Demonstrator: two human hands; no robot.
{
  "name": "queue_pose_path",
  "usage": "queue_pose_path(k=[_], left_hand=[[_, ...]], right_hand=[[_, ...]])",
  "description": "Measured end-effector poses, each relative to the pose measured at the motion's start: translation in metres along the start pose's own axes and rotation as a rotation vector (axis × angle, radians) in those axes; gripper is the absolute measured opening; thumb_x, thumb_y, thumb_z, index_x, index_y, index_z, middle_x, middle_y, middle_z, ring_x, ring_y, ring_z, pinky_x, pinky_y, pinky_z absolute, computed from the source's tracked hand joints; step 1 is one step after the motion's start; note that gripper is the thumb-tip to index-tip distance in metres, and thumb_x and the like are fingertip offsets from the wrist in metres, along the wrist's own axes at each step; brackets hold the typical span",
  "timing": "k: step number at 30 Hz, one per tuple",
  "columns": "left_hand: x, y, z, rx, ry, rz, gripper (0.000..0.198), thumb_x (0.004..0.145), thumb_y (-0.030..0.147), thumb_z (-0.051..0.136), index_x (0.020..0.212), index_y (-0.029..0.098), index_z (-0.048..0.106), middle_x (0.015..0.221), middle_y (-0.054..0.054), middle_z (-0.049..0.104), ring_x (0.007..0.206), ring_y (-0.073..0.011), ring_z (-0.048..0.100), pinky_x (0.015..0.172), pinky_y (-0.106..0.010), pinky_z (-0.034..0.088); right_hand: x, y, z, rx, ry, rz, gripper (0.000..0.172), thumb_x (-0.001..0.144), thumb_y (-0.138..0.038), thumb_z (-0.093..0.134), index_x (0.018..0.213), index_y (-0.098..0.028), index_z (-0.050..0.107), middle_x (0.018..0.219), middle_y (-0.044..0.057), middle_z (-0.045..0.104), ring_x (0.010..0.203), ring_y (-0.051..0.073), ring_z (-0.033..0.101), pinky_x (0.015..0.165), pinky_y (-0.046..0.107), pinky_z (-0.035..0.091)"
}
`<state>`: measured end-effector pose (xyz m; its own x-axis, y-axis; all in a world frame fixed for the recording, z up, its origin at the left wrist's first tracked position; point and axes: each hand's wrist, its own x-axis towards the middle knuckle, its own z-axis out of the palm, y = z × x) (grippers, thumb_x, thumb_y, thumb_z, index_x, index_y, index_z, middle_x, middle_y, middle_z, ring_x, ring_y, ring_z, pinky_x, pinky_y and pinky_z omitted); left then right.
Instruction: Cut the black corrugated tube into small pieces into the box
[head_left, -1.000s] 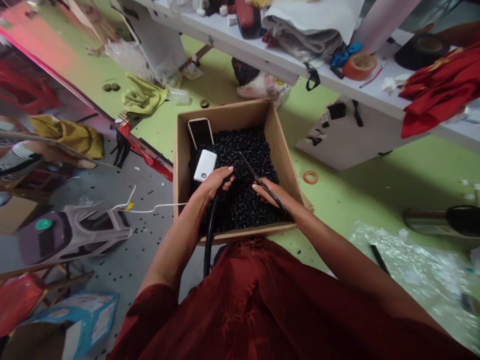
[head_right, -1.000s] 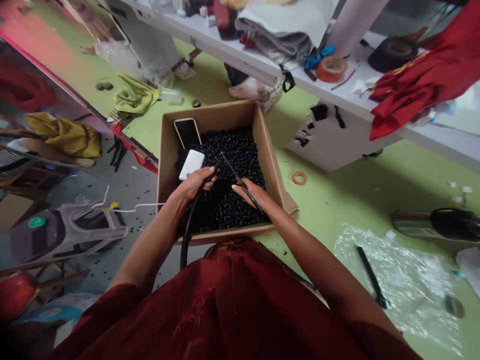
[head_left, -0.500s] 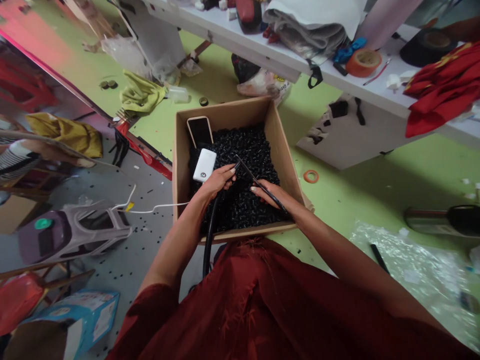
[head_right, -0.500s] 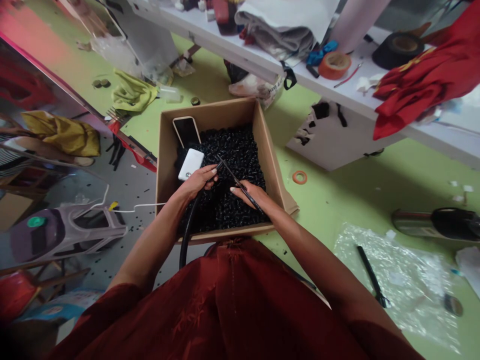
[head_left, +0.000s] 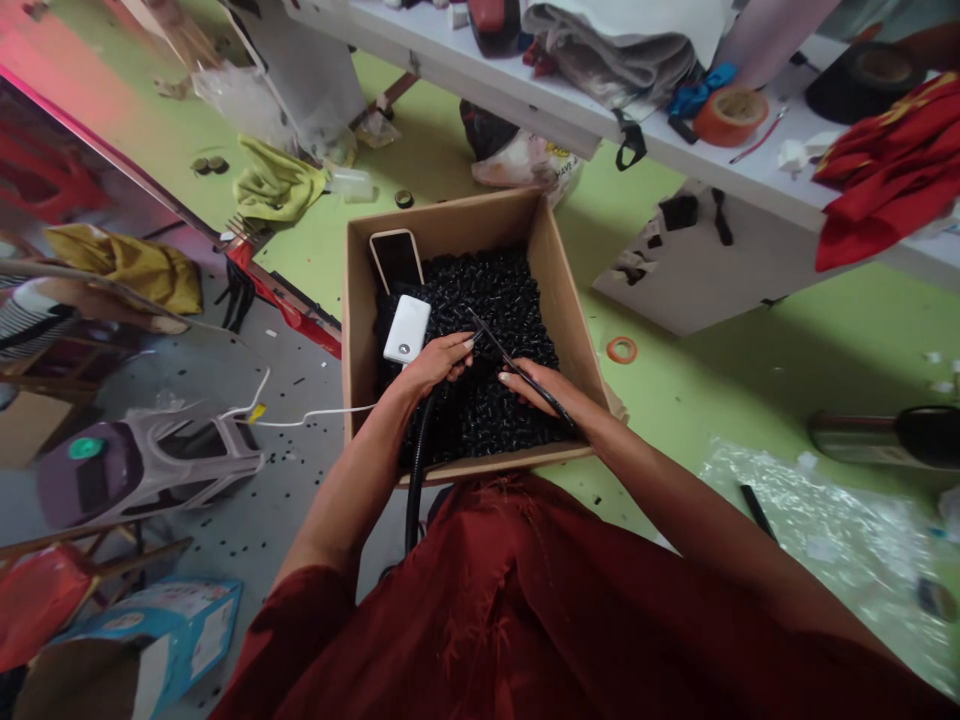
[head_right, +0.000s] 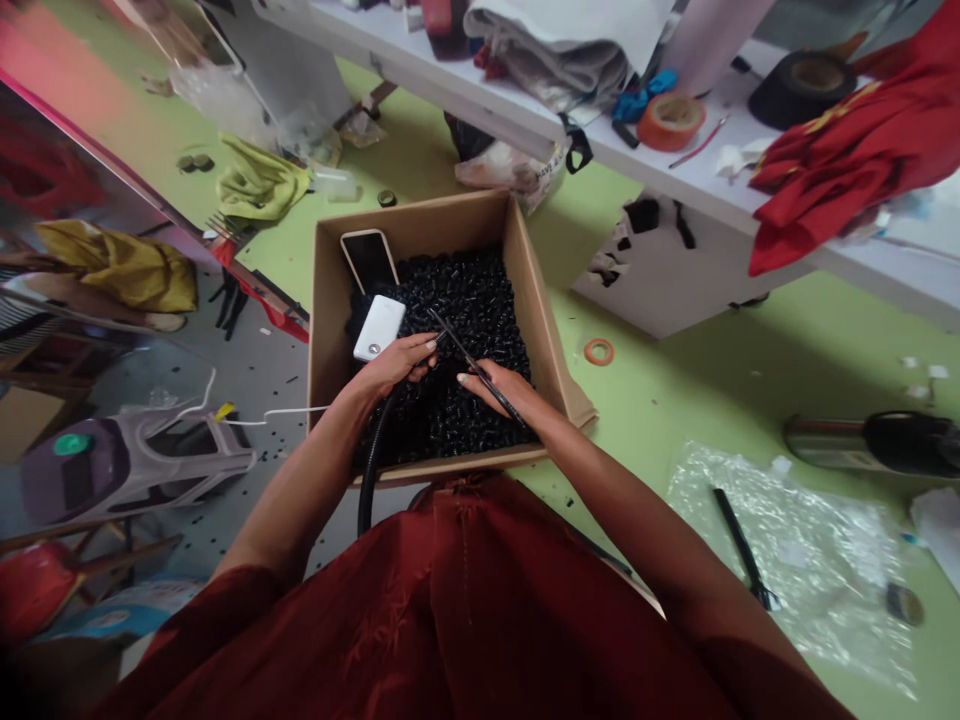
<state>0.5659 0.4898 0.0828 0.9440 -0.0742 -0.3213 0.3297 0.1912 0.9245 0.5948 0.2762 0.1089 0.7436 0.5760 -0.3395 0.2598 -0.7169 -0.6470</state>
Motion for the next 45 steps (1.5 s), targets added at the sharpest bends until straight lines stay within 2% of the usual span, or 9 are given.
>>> queue_pose_path(k=[6,11,18,29,37,41,45], left_hand=[[-0.001,0.001,0.000,0.005,-0.036,0.000,0.026,0.082,0.034,0.062,0.098,0.014,0.063,0.066,0.002,0.050,0.044,-0.0023,0.036,0.038,-0.015,0.024],[-0.003,0.003,0.000,0.024,-0.081,-0.017,0.023,0.081,0.036,0.063,0.085,0.013,0.061,0.065,0.001,0.050,0.042,-0.0018,0.033,0.037,-0.016,0.022],[-0.003,0.003,0.001,0.035,-0.089,-0.020,0.023,0.082,0.035,0.061,0.089,0.013,0.061,0.065,0.001,0.050,0.041,-0.0018,0.033,0.037,-0.016,0.021],[0.000,-0.001,0.002,0.080,-0.107,-0.044,0.025,0.086,0.034,0.056,0.071,0.014,0.051,0.064,0.002,0.050,0.041,-0.0014,0.033,0.036,-0.016,0.022],[0.004,-0.007,-0.002,0.139,-0.064,-0.079,0.022,0.088,0.027,0.050,0.070,0.014,0.051,0.063,0.001,0.049,0.039,-0.0022,0.035,0.036,-0.017,0.023],[0.005,-0.007,-0.002,0.187,-0.034,-0.093,0.025,0.088,0.026,0.050,0.067,0.014,0.051,0.060,0.001,0.049,0.038,-0.0028,0.035,0.036,-0.018,0.022],[0.004,-0.004,-0.001,0.161,0.018,-0.077,0.023,0.087,0.025,0.051,0.067,0.014,0.050,0.059,0.001,0.050,0.038,-0.0034,0.037,0.036,-0.018,0.024]], right_hand=[[-0.002,-0.001,-0.001,0.043,0.023,-0.028,0.037,0.088,-0.052,0.051,0.105,-0.021,0.057,0.089,0.005,0.066,0.078,0.018,0.061,0.070,0.026,0.046],[-0.003,0.000,0.001,0.054,-0.010,-0.032,0.034,0.089,-0.054,0.045,0.093,-0.022,0.053,0.078,0.001,0.061,0.067,0.015,0.058,0.065,0.026,0.045],[-0.006,-0.002,0.000,-0.018,0.028,-0.092,0.031,0.092,-0.050,0.038,0.079,-0.022,0.044,0.071,0.000,0.053,0.065,0.015,0.052,0.061,0.025,0.041],[-0.004,0.003,0.002,-0.162,0.068,-0.090,0.028,0.091,-0.045,0.044,0.075,-0.022,0.047,0.069,0.001,0.057,0.067,0.016,0.054,0.061,0.023,0.038],[0.002,0.003,0.006,-0.242,0.064,-0.073,0.028,0.091,-0.040,0.046,0.070,-0.022,0.044,0.070,0.002,0.059,0.066,0.017,0.057,0.060,0.023,0.037],[0.002,0.001,0.006,-0.169,0.073,-0.029,0.030,0.089,-0.042,0.049,0.067,-0.022,0.042,0.063,0.000,0.056,0.059,0.015,0.056,0.054,0.022,0.038],[-0.003,-0.003,0.002,0.072,0.055,0.085,0.031,0.092,-0.046,0.042,0.072,-0.022,0.041,0.055,-0.003,0.051,0.044,0.011,0.051,0.043,0.020,0.038]])
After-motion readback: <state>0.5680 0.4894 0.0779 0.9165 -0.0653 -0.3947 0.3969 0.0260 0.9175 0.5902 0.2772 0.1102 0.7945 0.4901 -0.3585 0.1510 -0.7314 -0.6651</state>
